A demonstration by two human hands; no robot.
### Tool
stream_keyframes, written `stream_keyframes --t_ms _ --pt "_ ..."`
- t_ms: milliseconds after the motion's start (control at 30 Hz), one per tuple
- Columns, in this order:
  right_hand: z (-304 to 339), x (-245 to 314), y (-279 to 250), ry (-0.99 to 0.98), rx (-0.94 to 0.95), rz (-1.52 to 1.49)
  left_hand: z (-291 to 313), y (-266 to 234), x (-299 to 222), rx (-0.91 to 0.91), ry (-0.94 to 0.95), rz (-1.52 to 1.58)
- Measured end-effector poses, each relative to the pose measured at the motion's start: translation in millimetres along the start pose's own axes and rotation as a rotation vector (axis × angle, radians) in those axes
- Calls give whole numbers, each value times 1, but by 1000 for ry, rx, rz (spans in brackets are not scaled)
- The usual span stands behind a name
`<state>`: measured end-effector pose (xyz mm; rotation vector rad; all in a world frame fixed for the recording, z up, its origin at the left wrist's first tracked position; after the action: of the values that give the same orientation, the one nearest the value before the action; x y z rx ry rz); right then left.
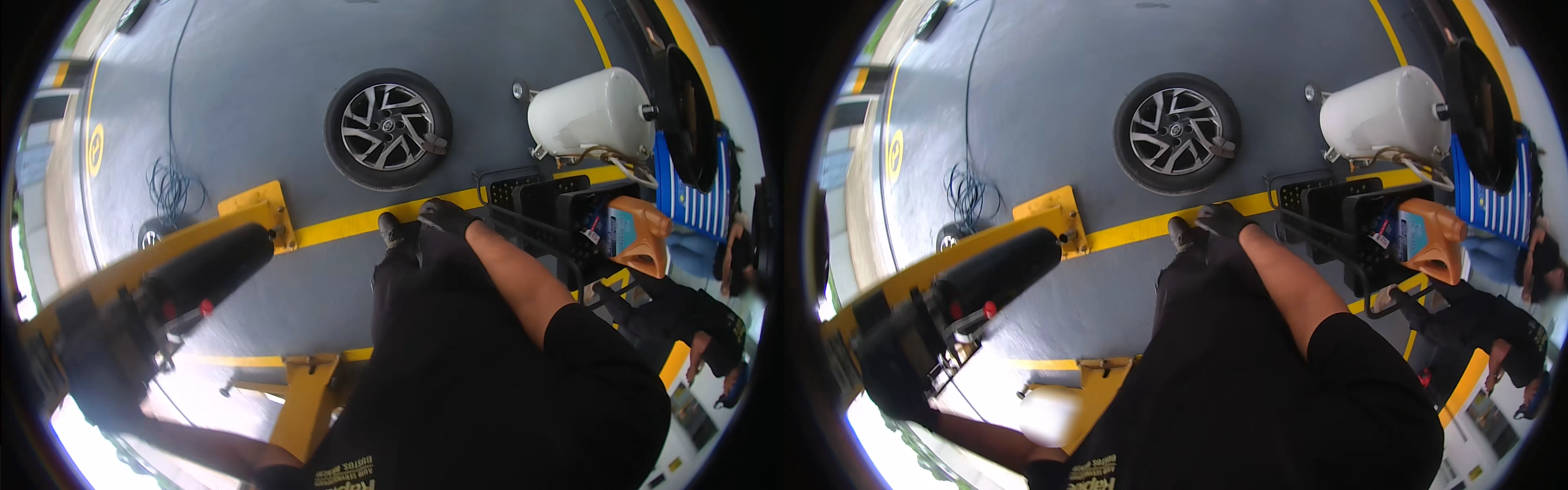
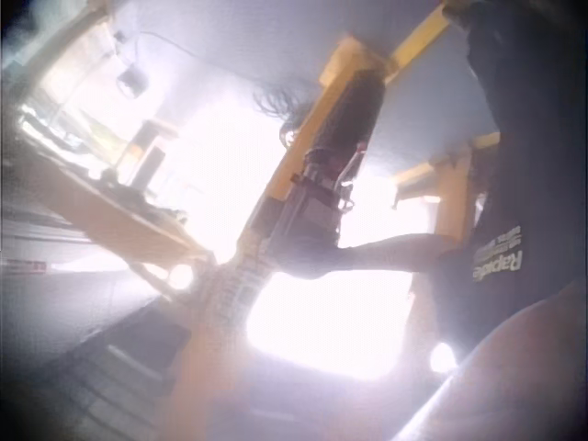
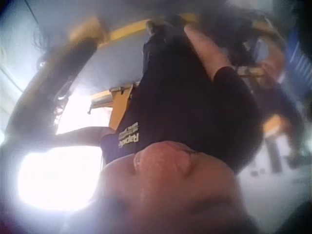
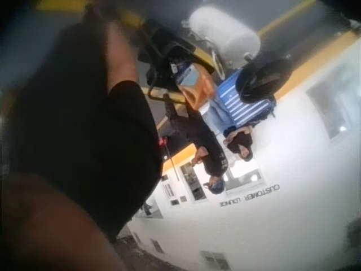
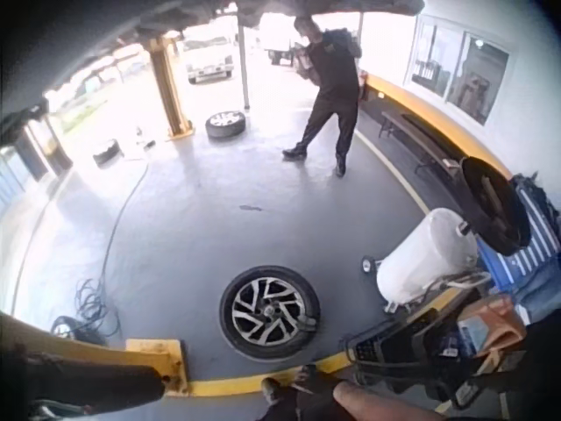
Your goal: The person picks up brake pads from a workbench, wipes them with a cloth, and places them back down. Another person sprays a cleaning agent onto the pads while the first person continues wiping.
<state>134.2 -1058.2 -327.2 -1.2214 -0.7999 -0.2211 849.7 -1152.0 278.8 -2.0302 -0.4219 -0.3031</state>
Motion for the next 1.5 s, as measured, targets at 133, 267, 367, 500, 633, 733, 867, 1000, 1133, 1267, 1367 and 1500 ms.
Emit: stream_keyframes --t_ms 133,267,367,500,633,733,867,1000,1133,1267,1367,1500 --pt "13 -128 44 485 325 -105 -34 73 -57 92 31 1" --pt "10 -272 125 433 439 146 -41 106 -111 169 6 -40" --pt "18 -375 161 599 332 198 -59 183 -154 217 16 11" --pt "-77 -426 182 1288 81 -426 -86 176 -201 244 20 -79" --pt "-96 -509 212 1676 -361 -618 -95 215 -225 288 31 -73" --pt "-97 -553 231 1892 -448 -674 -95 248 -235 323 38 -51" --pt "-147 -500 240 2044 -427 -358 -109 210 -244 328 49 -131" --pt "-153 -488 253 1655 -787 -1367 -111 186 -238 335 48 -157" --pt "-76 -565 230 1669 -867 -992 -92 270 -224 328 37 3" --pt "-123 -467 228 1590 -754 -1095 -98 196 -211 284 44 -66" --pt "-128 -391 202 1419 -564 -1398 -80 165 -182 252 20 -53" --pt "-111 -248 172 1362 -490 -1878 -54 144 -144 206 2 12"
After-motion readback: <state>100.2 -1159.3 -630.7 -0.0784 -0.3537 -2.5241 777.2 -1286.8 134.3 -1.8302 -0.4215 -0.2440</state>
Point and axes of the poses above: each hand's wrist, its own z-axis away from the middle knuckle, its own y-axis out of the palm, x = y × z, the point moved 5 cm from there along -z, towards the middle knuckle, and after that the axes turned 9 degrees about y, right-handed, at the moved point
